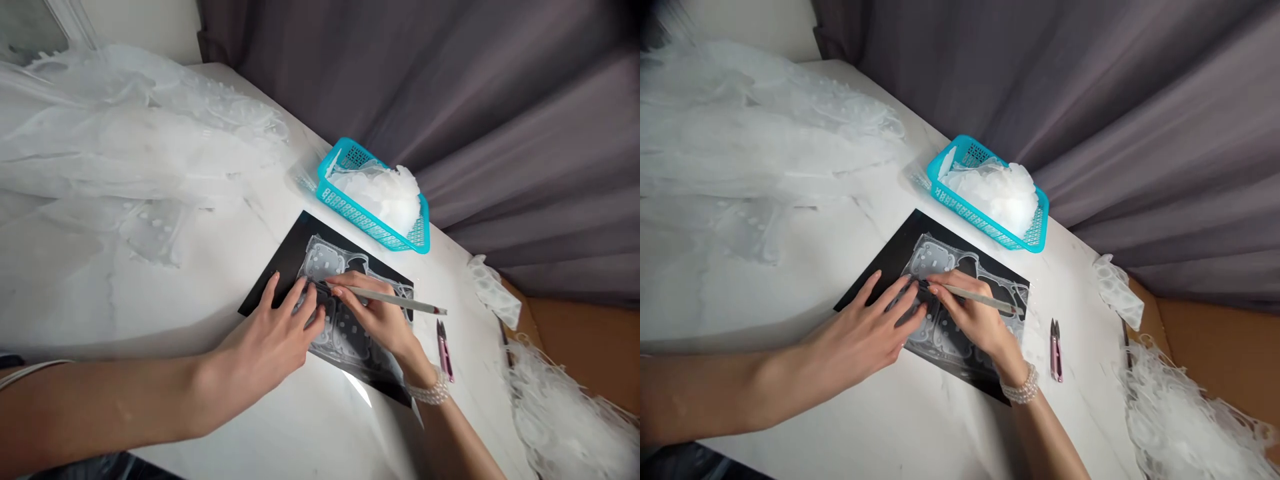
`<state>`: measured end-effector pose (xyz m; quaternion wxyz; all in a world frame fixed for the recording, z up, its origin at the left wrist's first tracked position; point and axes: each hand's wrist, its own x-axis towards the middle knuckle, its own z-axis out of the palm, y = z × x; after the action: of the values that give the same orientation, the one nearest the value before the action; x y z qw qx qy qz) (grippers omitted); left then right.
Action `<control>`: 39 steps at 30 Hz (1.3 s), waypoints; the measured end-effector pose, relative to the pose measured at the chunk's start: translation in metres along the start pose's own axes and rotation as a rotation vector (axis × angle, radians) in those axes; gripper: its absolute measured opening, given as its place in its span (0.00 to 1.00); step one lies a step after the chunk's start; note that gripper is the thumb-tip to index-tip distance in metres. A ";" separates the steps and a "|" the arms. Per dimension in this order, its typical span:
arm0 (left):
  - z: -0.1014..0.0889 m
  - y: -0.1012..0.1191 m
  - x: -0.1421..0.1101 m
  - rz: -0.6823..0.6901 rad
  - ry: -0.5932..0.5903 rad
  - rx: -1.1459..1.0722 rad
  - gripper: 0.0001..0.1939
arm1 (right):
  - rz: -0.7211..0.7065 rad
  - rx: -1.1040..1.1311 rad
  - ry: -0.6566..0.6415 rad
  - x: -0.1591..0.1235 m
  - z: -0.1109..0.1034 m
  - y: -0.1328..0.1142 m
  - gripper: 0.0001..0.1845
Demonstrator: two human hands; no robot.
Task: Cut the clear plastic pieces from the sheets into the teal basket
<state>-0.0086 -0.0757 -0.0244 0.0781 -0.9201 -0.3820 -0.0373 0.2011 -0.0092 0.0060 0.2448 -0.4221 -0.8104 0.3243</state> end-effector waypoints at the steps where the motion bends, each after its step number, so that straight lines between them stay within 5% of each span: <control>1: 0.000 -0.001 0.001 0.002 0.010 -0.019 0.26 | -0.027 -0.008 -0.015 -0.001 0.000 0.001 0.09; 14: 0.006 0.002 0.008 -0.047 0.048 -0.039 0.29 | -0.178 -0.080 -0.049 0.001 0.007 0.000 0.12; 23: 0.001 0.001 0.008 -0.030 0.048 -0.013 0.25 | -0.229 -0.181 -0.037 -0.022 0.000 0.007 0.16; 39: 0.009 0.003 0.011 0.003 0.148 -0.112 0.26 | -0.293 -0.191 -0.093 -0.003 0.007 0.016 0.20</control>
<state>0.0010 -0.0685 -0.0325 0.0544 -0.9182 -0.3714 -0.1264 0.2065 -0.0069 -0.0104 0.2105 -0.3056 -0.9007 0.2258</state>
